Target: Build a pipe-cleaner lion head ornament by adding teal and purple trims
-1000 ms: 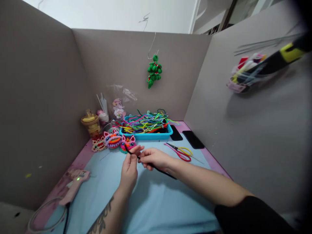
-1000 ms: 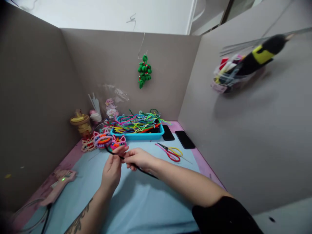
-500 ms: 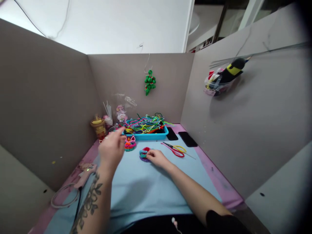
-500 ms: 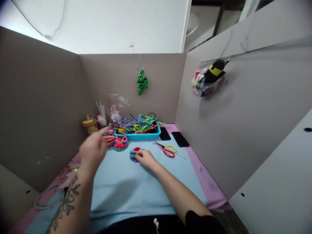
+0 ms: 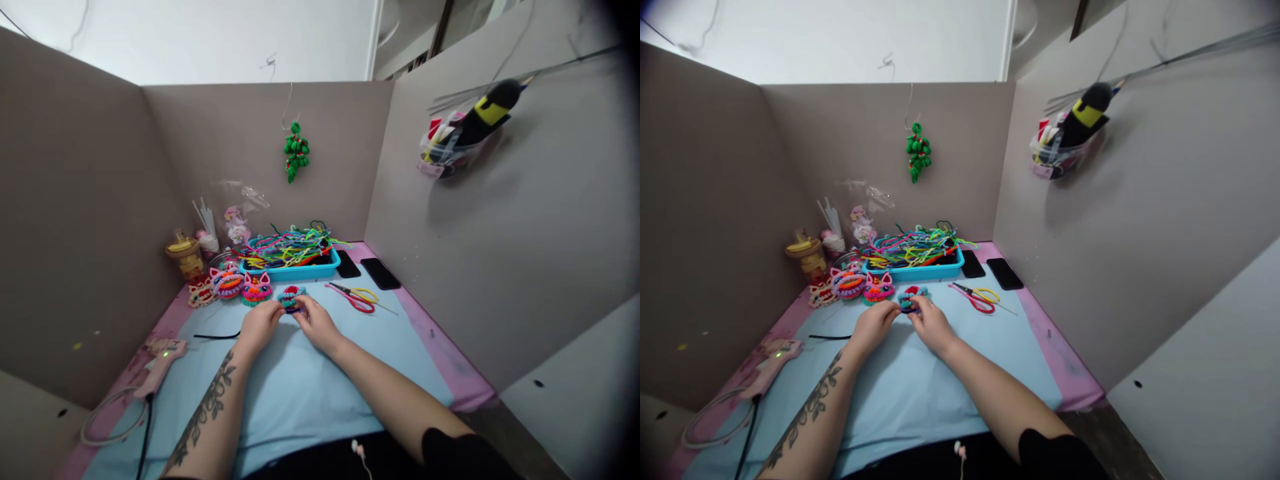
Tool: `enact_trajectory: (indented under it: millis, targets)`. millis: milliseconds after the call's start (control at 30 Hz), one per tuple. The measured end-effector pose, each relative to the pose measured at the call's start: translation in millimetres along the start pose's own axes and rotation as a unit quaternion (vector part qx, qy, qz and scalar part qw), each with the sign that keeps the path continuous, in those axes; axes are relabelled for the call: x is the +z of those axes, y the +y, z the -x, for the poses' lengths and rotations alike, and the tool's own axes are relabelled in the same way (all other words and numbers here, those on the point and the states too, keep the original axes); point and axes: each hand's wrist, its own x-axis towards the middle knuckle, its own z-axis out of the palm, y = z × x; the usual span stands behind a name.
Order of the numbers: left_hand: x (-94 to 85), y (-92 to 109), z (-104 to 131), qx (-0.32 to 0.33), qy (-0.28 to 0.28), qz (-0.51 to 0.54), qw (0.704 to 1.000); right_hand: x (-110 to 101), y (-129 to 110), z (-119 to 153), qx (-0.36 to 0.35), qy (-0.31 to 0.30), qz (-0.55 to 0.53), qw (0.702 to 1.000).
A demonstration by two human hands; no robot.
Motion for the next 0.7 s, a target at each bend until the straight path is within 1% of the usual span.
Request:
enact_trajectory:
  millis: [67,167,300,467,600,700]
  targets:
    - [1.1,3.3,-0.2,0.017,-0.014,0.002,1.000,-3.3,-0.1,3.3,-0.013,0.003,0.029,0.999]
    - [2.6,6.3,-0.1,0.031,-0.016,0.009,0.999,-6.6,5.0,6.5,-0.036,-0.019,0.095,0.995]
    - [3.3,7.3,1.0,0.024,-0.010,0.013,1.000,-7.8,10.2,8.1,-0.048,-0.040,0.155,0.986]
    - [5.4,8.8,1.5,0.011,-0.019,0.032,0.999,-9.8,1.1,9.1,-0.050,-0.034,0.218,0.974]
    - [7.4,10.0,1.4,0.019,-0.015,0.037,0.999,-10.7,-7.0,8.5,-0.050,-0.044,0.271,0.960]
    - [7.4,11.1,1.3,0.028,-0.017,0.027,0.999,-9.7,-8.3,8.2,-0.050,-0.048,0.296,0.953]
